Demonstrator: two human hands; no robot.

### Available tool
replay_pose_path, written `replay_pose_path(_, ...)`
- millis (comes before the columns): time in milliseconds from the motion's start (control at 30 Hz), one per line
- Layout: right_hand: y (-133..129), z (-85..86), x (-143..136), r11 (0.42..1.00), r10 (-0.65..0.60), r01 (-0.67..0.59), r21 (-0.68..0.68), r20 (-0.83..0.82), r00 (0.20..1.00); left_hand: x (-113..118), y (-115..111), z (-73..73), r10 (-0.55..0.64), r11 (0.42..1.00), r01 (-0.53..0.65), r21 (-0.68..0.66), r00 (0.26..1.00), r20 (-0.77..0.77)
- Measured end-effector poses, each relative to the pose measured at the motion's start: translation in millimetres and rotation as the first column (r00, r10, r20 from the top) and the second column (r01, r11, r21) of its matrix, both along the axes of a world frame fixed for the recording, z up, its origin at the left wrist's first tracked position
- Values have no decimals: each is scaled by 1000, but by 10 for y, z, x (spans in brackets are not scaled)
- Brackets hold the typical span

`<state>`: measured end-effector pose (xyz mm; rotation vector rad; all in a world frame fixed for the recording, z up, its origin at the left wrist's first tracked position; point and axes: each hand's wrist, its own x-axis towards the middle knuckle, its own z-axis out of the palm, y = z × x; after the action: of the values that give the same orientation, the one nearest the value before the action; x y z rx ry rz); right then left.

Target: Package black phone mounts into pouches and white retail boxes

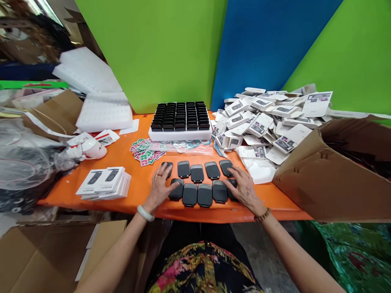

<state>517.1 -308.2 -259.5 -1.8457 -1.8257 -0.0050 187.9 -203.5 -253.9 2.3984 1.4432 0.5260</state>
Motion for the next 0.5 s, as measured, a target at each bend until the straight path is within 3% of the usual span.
replay_pose_path(67, 190, 34, 57, 1000, -9, 9, -9, 5, 1000, -5, 229, 2, 71, 996, -71, -59, 998, -3)
replay_pose_path(167, 421, 50, 2, 997, 27, -22, -78, 73, 997, 103, 412, -15, 33, 989, -38, -146, 999, -40)
replay_pose_path(300, 565, 28, -162, 989, 78, -59, -135, 147, 986, 414, 352, -6, -41, 992, 28, -120, 993, -111)
replay_pose_path(500, 516, 10, -157, 990, -14, 33, -139, 134, 991, 807, 217, 34, -112, 991, 95, -94, 974, -199)
